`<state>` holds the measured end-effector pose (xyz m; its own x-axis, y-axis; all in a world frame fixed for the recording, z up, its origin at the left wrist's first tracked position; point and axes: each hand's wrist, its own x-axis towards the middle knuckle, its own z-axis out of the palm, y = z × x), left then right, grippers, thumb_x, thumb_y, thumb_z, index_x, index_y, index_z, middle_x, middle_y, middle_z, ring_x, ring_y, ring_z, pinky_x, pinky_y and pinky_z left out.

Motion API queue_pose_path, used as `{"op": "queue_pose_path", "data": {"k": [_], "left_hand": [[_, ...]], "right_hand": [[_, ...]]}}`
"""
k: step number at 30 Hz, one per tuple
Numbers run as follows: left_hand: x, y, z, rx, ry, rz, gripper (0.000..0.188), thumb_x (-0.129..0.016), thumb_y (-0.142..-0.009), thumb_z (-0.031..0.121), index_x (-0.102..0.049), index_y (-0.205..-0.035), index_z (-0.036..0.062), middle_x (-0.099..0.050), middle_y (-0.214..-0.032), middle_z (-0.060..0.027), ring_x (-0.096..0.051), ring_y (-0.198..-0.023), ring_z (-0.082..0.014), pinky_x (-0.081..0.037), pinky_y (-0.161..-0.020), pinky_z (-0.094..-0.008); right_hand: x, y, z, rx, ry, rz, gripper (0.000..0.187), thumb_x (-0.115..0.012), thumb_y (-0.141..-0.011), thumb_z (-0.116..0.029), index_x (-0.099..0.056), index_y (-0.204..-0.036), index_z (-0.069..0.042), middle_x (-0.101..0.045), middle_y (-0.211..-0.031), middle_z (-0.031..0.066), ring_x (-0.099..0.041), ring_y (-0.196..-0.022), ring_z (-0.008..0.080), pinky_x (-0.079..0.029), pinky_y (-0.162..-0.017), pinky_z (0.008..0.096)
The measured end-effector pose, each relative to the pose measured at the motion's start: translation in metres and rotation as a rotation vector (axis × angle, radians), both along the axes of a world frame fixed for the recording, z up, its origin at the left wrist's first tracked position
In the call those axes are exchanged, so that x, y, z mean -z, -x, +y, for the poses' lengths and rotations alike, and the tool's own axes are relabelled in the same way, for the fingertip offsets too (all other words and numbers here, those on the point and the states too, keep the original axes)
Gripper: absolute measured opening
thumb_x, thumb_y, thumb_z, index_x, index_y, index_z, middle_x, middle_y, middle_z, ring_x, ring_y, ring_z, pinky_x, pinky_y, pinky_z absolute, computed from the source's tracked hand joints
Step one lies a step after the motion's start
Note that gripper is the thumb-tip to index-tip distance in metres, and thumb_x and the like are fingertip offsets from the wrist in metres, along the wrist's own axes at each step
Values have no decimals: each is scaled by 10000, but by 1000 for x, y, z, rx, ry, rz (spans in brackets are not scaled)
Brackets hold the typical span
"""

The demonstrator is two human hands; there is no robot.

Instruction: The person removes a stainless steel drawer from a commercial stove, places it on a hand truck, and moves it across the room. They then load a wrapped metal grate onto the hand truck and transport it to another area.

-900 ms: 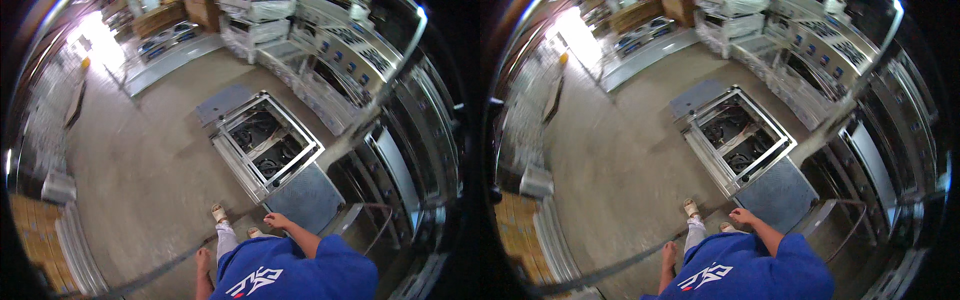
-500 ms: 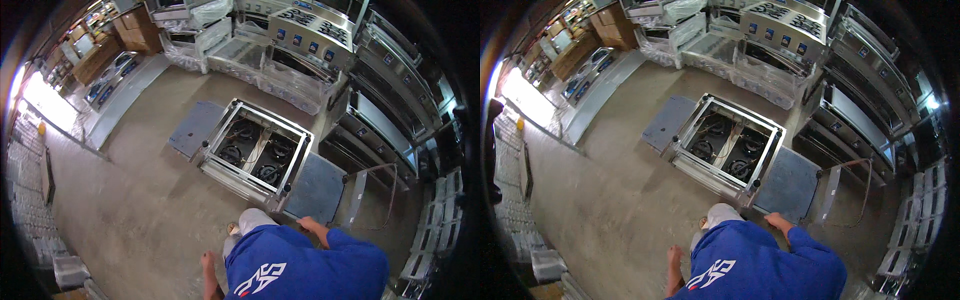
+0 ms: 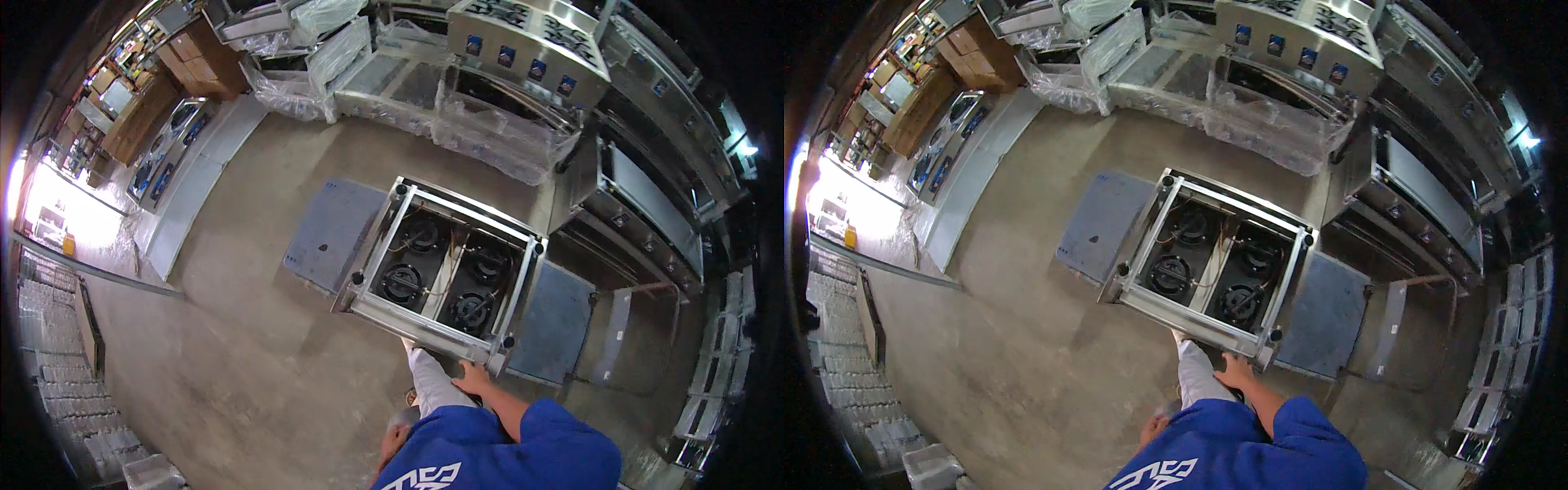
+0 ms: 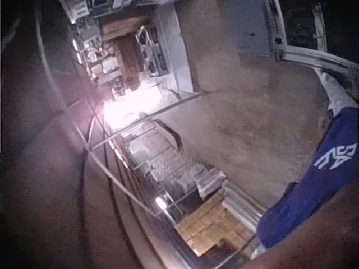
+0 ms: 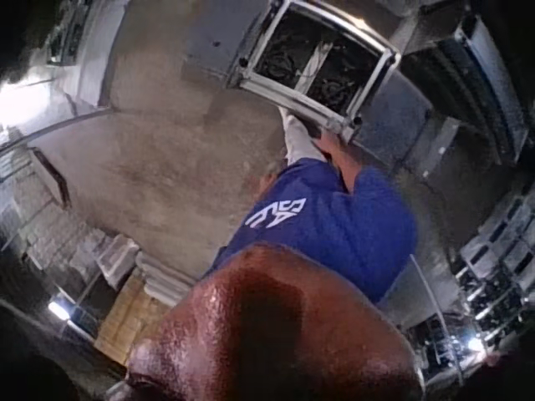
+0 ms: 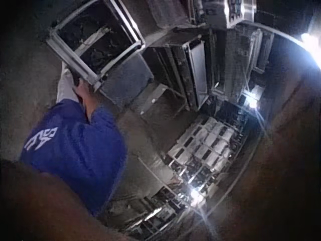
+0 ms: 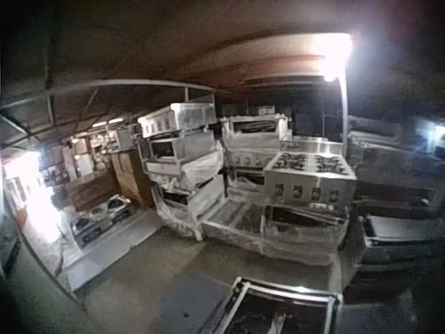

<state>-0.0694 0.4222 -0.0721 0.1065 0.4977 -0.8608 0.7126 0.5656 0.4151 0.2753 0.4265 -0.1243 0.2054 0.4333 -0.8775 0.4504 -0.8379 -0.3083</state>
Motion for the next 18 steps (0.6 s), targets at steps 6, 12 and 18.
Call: {"op": "queue_pose_path", "data": {"k": [6, 12, 18], "left_hand": [[-16, -12, 60, -493, 111, 102, 401, -550, -951, 322, -583, -1224, 30, -695, -981, -131, -675, -864, -266, -523, -813, -383], [-11, 6, 94, -281, 318, 183, 384, -540, -949, 185, -525, -1273, -21, -669, -949, -126, -651, -790, -197, -526, -671, -306], [60, 40, 83, -156, 242, 88, 515, -528, -962, 376, -517, -1307, -6, -673, -1069, -150, -665, -902, -264, -545, -780, -402]], "right_hand": [[83, -25, 85, -209, -21, -186, 1081, -731, -742, -560, -139, -1543, -141, -127, -1558, 274, -206, -1410, 463, -264, -1101, 576], [155, -41, 105, -190, 170, 147, 1118, -693, -673, -720, -276, -1505, -100, -358, -1479, 272, -367, -1358, 438, -299, -1109, 531], [186, -46, 120, -279, 234, 177, 1060, -717, -665, -702, -384, -1446, -66, -430, -1444, 239, -443, -1312, 395, -372, -1073, 451]]}}
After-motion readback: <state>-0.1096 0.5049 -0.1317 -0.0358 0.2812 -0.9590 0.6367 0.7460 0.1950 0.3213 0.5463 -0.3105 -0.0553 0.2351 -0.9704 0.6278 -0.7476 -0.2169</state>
